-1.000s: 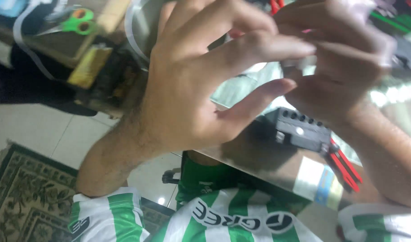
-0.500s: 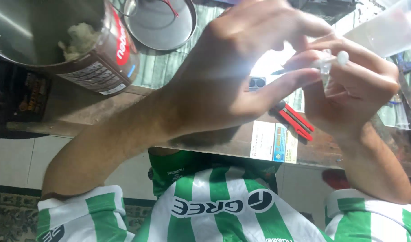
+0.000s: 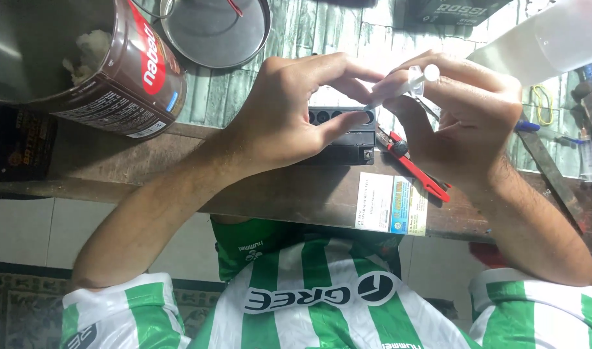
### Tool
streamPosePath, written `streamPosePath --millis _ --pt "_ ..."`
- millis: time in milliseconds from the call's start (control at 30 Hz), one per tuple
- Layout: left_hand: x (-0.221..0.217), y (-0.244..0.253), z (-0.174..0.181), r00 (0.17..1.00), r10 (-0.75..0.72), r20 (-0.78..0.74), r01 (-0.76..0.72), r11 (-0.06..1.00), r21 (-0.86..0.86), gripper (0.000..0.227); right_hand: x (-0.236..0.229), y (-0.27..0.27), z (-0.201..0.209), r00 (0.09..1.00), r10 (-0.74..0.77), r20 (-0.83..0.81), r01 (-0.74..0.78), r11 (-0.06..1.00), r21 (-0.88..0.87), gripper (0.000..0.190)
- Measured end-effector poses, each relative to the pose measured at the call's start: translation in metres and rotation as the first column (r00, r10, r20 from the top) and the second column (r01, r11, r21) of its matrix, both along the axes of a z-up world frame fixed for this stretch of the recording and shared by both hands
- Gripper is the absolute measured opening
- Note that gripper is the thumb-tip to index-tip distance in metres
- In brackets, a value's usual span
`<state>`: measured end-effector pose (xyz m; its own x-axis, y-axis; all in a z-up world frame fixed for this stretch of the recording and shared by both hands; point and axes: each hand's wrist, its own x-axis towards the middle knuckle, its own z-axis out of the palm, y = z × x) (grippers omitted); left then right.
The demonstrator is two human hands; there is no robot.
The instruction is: Repairing a lead-acid battery by prying off the top cover, removing internal caps, and refilling the cells with liquid using a syringe.
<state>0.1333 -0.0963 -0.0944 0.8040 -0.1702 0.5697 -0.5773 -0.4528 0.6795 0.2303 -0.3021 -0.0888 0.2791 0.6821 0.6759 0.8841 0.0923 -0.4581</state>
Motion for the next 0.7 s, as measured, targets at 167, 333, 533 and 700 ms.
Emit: streamPosePath --millis 167,333,533,700 --pt "0.0 -0.002 -0.006 1.0 0.019 0.004 -0.019 1.0 -0.019 0.038 -0.003 0.002 0.005 0.999 0.022 -0.046 -0.023 0.999 -0.038 0.018" --pt "0.001 -0.004 -0.011 0.999 0.038 0.023 -0.037 0.999 -0.008 0.04 -0.002 0.003 0.001 0.999 0.032 -0.01 -0.032 0.999 -0.029 0.037" --pt "0.003 -0.007 -0.024 0.996 0.089 0.021 -0.089 0.996 -0.011 0.039 0.005 -0.001 -0.003 0.996 0.084 -0.038 -0.087 0.993 -0.078 0.014" --pt "0.005 -0.006 -0.03 0.997 0.06 0.045 -0.06 0.998 -0.008 0.033 0.002 -0.012 0.016 0.999 0.021 -0.03 -0.021 0.999 -0.027 0.015"
